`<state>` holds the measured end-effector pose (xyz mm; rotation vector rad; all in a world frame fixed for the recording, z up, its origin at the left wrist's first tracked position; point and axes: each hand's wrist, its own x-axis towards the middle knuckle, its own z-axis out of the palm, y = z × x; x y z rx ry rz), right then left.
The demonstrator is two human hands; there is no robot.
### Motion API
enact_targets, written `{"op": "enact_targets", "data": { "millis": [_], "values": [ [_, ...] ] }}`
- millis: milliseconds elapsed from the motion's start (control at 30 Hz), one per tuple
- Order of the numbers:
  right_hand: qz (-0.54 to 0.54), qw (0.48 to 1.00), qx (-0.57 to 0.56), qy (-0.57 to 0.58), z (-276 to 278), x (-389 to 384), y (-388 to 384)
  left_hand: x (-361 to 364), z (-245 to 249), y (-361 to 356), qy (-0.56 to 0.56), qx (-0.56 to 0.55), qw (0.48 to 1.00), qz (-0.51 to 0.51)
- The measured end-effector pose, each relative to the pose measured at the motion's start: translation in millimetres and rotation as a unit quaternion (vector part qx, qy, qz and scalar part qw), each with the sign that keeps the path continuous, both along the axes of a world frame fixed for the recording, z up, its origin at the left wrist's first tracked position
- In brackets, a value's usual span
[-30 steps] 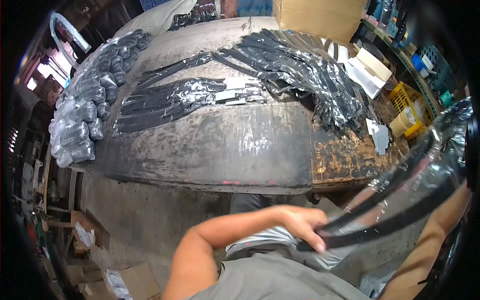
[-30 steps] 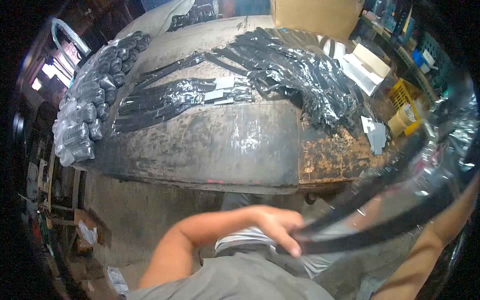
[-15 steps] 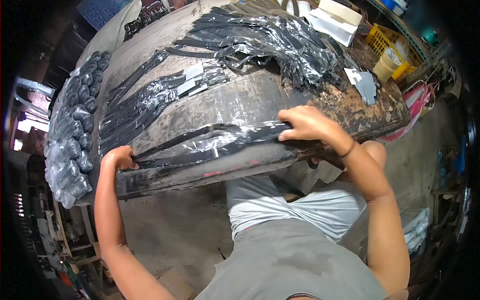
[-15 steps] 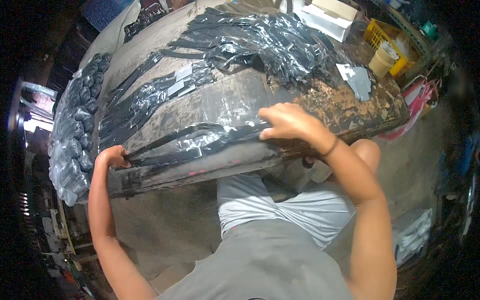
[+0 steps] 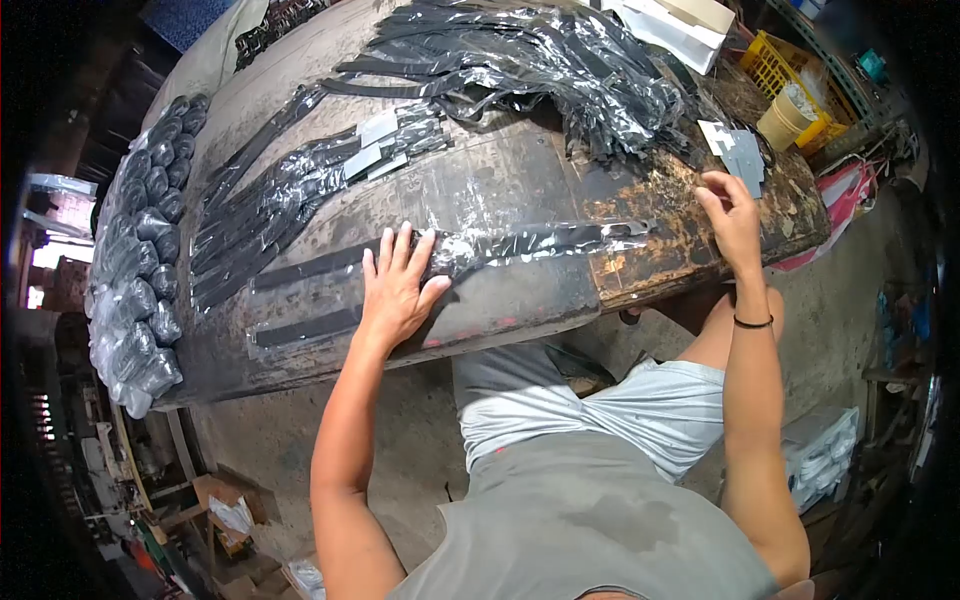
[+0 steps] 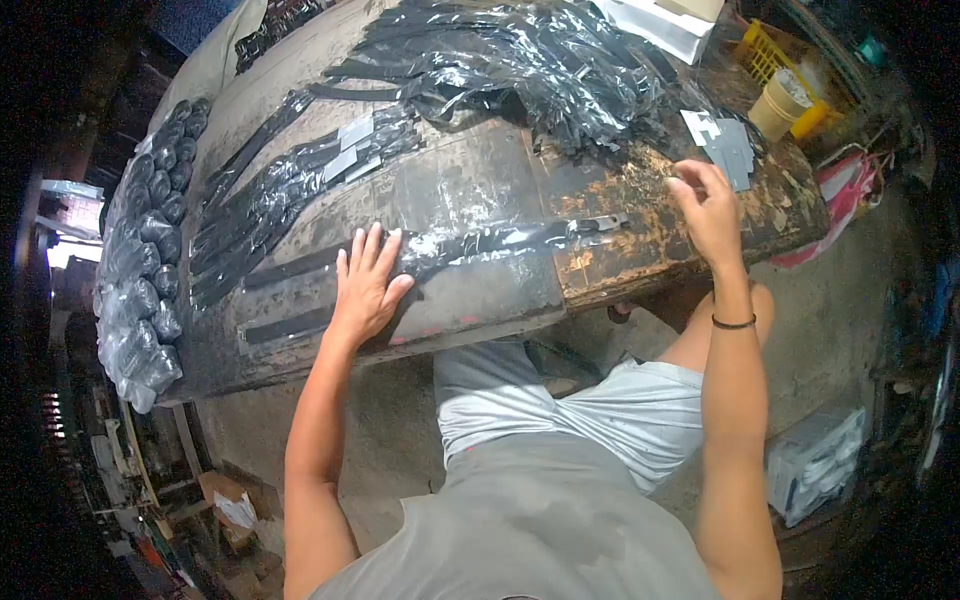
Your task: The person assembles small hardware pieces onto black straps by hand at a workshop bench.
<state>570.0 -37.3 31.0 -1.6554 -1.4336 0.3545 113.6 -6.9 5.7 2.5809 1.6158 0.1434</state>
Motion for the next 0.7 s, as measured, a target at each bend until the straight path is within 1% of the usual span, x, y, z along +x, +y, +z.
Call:
{"op": "enact_targets", "data": {
  "millis": [33, 67, 200, 267, 300, 333, 367, 400, 433, 467, 500, 533, 600, 667, 700],
  "values": [
    [-0.015, 1.0, 0.019, 0.002, -3, 4, -2, 3, -2, 3, 0.026, 0.008, 1.0, 0.004],
    [-0.032, 0.999, 0.039, 0.005, -6, 8, -4, 3, -2, 3, 0.027, 0.008, 1.0, 0.005],
    [-0.065, 0.997, 0.047, -0.003, -15, 21, -9, 2, 2, 2, 0.03, -0.009, 0.999, 0.009],
    [-0.084, 0.995, 0.046, 0.007, -19, 30, -7, -2, 1, 0, 0.043, 0.005, 0.999, 0.011],
    [-0.093, 0.993, 0.065, 0.011, -20, 37, -7, -2, 4, -2, 0.052, 0.013, 0.998, 0.012],
    [-0.112, 0.99, 0.084, 0.007, -19, 48, -11, -1, 13, -3, 0.044, 0.004, 0.999, 0.012],
    [-0.118, 0.988, 0.099, 0.023, -19, 56, -12, -4, 12, -3, 0.031, 0.012, 0.999, 0.007],
    [-0.148, 0.984, 0.097, 0.009, -21, 67, -16, -9, 11, -3, 0.025, 0.002, 1.0, 0.013],
    [-0.17, 0.978, 0.114, 0.029, -24, 79, -17, -8, 17, -5, 0.026, -0.024, 0.999, 0.037],
    [-0.203, 0.971, 0.116, 0.049, -23, 89, -19, -17, 12, -8, 0.002, -0.007, 0.999, 0.034],
    [-0.225, 0.965, 0.119, 0.067, -23, 101, -21, -25, 5, -10, 0.0, 0.056, 0.998, 0.029],
    [-0.251, 0.961, 0.102, 0.061, -25, 113, -22, -26, 3, -14, -0.038, 0.118, 0.992, 0.012],
    [-0.265, 0.96, 0.087, -0.01, -25, 124, -21, -15, 6, -29, -0.154, 0.195, 0.967, -0.058],
    [-0.25, 0.961, 0.084, -0.079, -21, 126, -18, 14, -5, -48, -0.254, 0.212, 0.94, -0.085],
    [-0.234, 0.964, 0.078, -0.095, -20, 124, -14, 24, -12, -54, -0.257, 0.213, 0.939, -0.088]
  ]
}}
